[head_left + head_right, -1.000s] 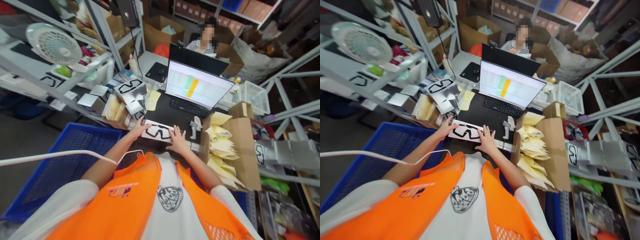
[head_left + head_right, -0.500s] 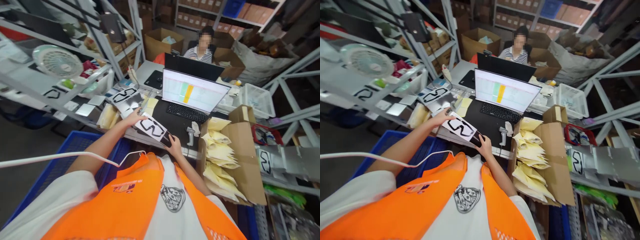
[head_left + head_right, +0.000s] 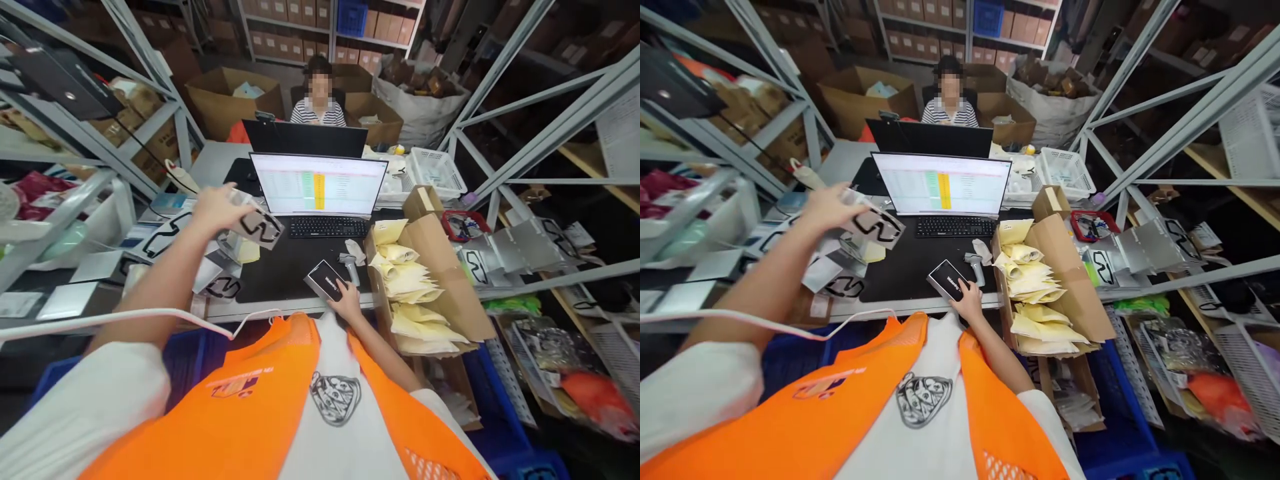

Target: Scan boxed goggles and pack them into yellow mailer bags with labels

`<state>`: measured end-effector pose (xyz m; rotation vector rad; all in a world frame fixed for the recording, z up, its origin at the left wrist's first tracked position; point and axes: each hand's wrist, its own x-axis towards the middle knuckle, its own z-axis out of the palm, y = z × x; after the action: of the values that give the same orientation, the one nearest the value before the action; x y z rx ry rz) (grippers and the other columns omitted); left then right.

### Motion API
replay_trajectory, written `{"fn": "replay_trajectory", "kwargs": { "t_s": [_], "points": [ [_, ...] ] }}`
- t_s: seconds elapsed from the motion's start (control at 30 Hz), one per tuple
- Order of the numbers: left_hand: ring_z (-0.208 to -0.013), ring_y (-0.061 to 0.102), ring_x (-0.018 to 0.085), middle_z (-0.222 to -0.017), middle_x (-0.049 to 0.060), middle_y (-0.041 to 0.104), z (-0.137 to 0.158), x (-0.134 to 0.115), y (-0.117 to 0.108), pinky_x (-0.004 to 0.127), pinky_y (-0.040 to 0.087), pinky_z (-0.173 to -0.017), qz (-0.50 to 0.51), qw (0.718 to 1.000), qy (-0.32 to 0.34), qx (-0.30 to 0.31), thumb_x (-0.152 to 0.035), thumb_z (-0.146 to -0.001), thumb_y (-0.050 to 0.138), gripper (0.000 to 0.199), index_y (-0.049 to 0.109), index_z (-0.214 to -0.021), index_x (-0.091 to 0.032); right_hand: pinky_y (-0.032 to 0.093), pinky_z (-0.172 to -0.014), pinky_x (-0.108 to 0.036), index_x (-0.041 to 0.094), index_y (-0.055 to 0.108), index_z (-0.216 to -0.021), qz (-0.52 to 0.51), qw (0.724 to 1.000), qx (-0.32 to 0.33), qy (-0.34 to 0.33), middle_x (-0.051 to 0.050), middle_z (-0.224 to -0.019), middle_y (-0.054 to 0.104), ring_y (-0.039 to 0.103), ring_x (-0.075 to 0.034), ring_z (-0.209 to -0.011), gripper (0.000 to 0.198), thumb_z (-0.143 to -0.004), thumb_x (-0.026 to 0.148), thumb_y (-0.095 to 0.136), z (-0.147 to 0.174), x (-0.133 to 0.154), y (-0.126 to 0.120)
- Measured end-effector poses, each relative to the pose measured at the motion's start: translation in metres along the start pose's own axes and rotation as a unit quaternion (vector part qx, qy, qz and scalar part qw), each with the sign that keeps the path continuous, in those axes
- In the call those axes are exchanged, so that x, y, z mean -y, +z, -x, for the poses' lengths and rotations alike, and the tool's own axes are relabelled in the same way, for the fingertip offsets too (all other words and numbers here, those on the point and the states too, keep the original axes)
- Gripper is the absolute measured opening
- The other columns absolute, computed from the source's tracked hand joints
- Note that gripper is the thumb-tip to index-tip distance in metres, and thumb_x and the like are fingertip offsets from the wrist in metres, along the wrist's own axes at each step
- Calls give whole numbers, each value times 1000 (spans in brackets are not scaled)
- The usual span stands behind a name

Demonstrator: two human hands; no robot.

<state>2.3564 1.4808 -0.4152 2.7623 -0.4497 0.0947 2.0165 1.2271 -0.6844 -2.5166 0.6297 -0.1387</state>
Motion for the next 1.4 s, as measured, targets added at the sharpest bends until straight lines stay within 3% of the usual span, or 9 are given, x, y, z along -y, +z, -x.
{"fn": "replay_trajectory", "kwargs": {
  "t_s": [0.2, 0.33, 0.47, 0.57, 0.8, 0.93, 1.07, 1.23, 1.4],
  "points": [
    [-142, 35, 55, -154, 36, 39, -8, -36, 140, 66, 28, -112, 9, 993, -94, 77, -53, -75, 79, 96, 49, -153, -6, 28, -121, -55, 15, 43, -158, 49, 998, 42, -10, -26, -152, 47, 44, -37, -142, 88, -82, 37, 81, -23, 29, 27],
    [-150, 25, 49, -167, 32, 21, -5, -20, 190, 64, 22, -116, 57, 984, -149, 79, -57, -80, 71, 106, 29, -164, -10, 16, -124, -66, 14, 40, -159, 56, 995, 76, -21, -26, -163, 35, 28, -41, -154, 87, -85, 37, 79, -19, 26, 38],
    [-158, 8, 45, -174, 24, 2, -14, -7, 200, 66, 14, -120, 100, 977, -159, 97, -65, -88, 56, 102, 21, -167, -11, 16, -124, -69, 12, 38, -160, 17, 998, 61, 4, -27, -171, 16, 13, -44, -160, 87, -86, 36, 77, 5, 7, 46],
    [-158, 11, 45, -172, 28, 11, -19, 0, 198, 63, 16, -122, 141, 979, -135, 64, -57, -92, 54, 86, 41, -159, -4, 24, -127, -57, 8, 32, -162, -68, 996, 34, 41, -27, -172, 10, 17, -40, -160, 91, -86, 33, 75, 25, -11, 49],
    [-150, 36, 33, -149, 20, 53, 60, -19, 228, 50, 25, -127, 165, 978, 101, -79, -32, -92, 54, 37, 75, -116, -12, 46, -114, -38, 8, 46, -156, -246, 949, 78, 182, -19, -142, 63, 65, -25, -127, 65, -97, 34, 56, 48, -41, 41],
    [-145, 45, 33, -137, 14, 64, 143, -65, 273, 52, 34, -123, 144, 912, 358, 143, -32, -90, 60, 27, 79, -106, -19, 49, -108, -36, 9, 69, -132, -243, 939, 126, 211, -16, -122, 75, 70, -25, -117, 43, -96, 29, 58, 58, -49, 41],
    [-154, 30, 42, -162, 19, 42, 186, -101, 302, 64, 31, -120, 43, 859, 408, 306, -34, -88, 68, 39, 75, -123, -19, 50, -105, -36, 10, 76, -122, -235, 937, 144, 216, -16, -119, 76, 71, -28, -116, 36, -91, 24, 65, 61, -52, 43],
    [-158, 23, 41, -167, 20, 34, 179, -118, 308, 61, 24, -124, 8, 834, 461, 303, -33, -88, 70, 32, 76, -114, -16, 50, -104, -32, 9, 73, -126, -245, 930, 133, 241, -16, -124, 75, 70, -25, -118, 39, -93, 25, 63, 70, -62, 41],
    [-155, 28, 43, -164, 22, 39, 180, -118, 318, 61, 26, -123, -6, 870, 402, 285, -40, -93, 64, 50, 68, -138, -17, 48, -107, -35, 10, 75, -121, -257, 915, 101, 294, -17, -126, 73, 69, -26, -120, 36, -93, 25, 59, 97, -79, 30]
  ]
}}
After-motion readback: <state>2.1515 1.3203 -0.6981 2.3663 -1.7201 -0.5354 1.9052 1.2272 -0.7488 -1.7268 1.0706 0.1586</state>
